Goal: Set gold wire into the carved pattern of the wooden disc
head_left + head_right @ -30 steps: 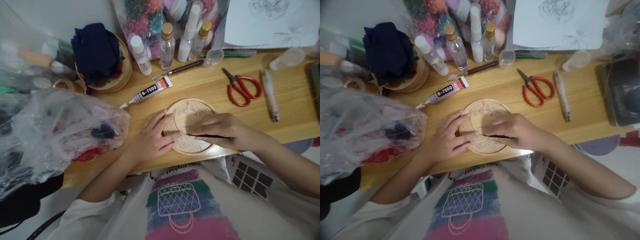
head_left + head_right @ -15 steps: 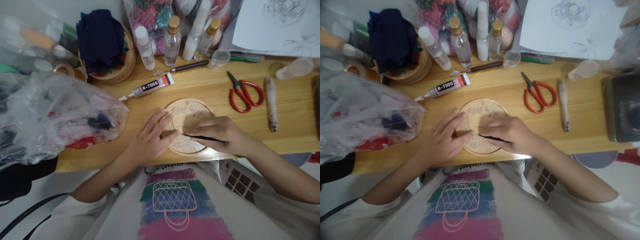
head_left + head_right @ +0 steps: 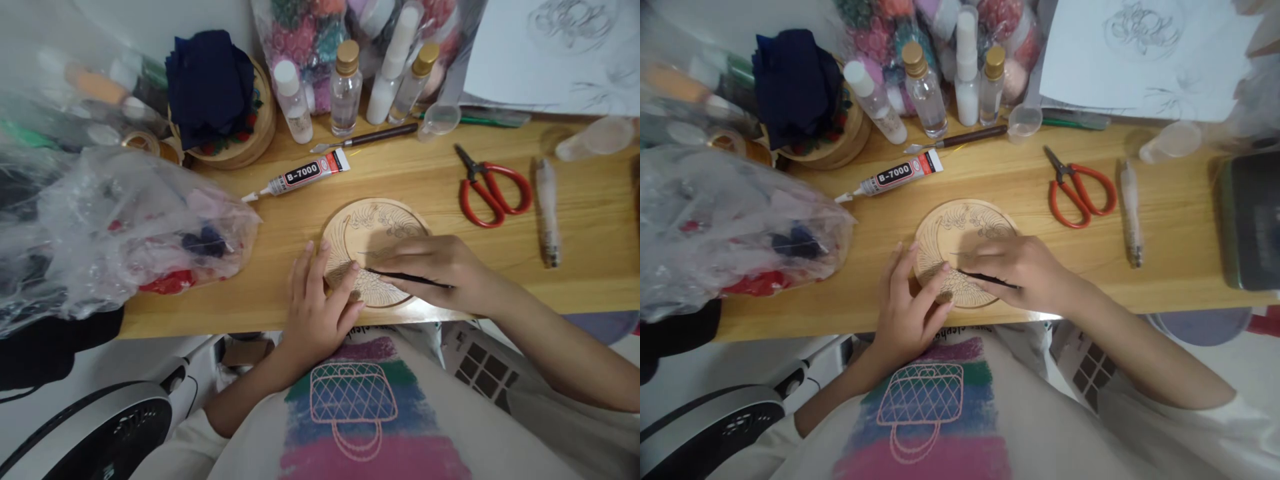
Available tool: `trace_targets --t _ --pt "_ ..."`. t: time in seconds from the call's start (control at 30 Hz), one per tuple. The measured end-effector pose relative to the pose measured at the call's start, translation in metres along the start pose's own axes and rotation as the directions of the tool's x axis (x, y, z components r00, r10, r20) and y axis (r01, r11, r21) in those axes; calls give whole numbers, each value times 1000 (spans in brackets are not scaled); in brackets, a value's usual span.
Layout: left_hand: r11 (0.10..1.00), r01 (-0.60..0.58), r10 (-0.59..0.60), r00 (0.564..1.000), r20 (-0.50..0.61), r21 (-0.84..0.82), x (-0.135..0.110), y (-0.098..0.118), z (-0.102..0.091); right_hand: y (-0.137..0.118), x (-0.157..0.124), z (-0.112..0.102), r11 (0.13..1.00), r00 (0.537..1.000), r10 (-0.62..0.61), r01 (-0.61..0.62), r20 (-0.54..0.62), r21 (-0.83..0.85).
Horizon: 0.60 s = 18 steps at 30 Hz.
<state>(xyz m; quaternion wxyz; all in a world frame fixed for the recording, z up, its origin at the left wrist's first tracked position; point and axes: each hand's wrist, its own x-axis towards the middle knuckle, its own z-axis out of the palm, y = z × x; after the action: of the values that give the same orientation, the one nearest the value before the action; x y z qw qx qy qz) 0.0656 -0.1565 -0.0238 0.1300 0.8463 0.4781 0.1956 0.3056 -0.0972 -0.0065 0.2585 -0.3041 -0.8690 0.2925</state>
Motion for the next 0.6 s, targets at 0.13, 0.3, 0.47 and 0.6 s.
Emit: trace_targets --t 0.13,0.3,0.47,0.6 --pt "1000 -25 25 999 -27 -3 -2 0 5 -1 0 1 1000 1000 3 -3 -3 18" --pt "999 -36 36 999 -32 6 -2 -1 7 0 -1 3 1000 1000 -5 5 -23 -9" --pt "999 -47 48 998 -34 17 0 0 7 -1 0 2 1000 1000 0 0 -25 -10" --pt "999 -41 42 998 -37 15 0 0 7 -1 -1 2 1000 999 19 -19 -29 4"
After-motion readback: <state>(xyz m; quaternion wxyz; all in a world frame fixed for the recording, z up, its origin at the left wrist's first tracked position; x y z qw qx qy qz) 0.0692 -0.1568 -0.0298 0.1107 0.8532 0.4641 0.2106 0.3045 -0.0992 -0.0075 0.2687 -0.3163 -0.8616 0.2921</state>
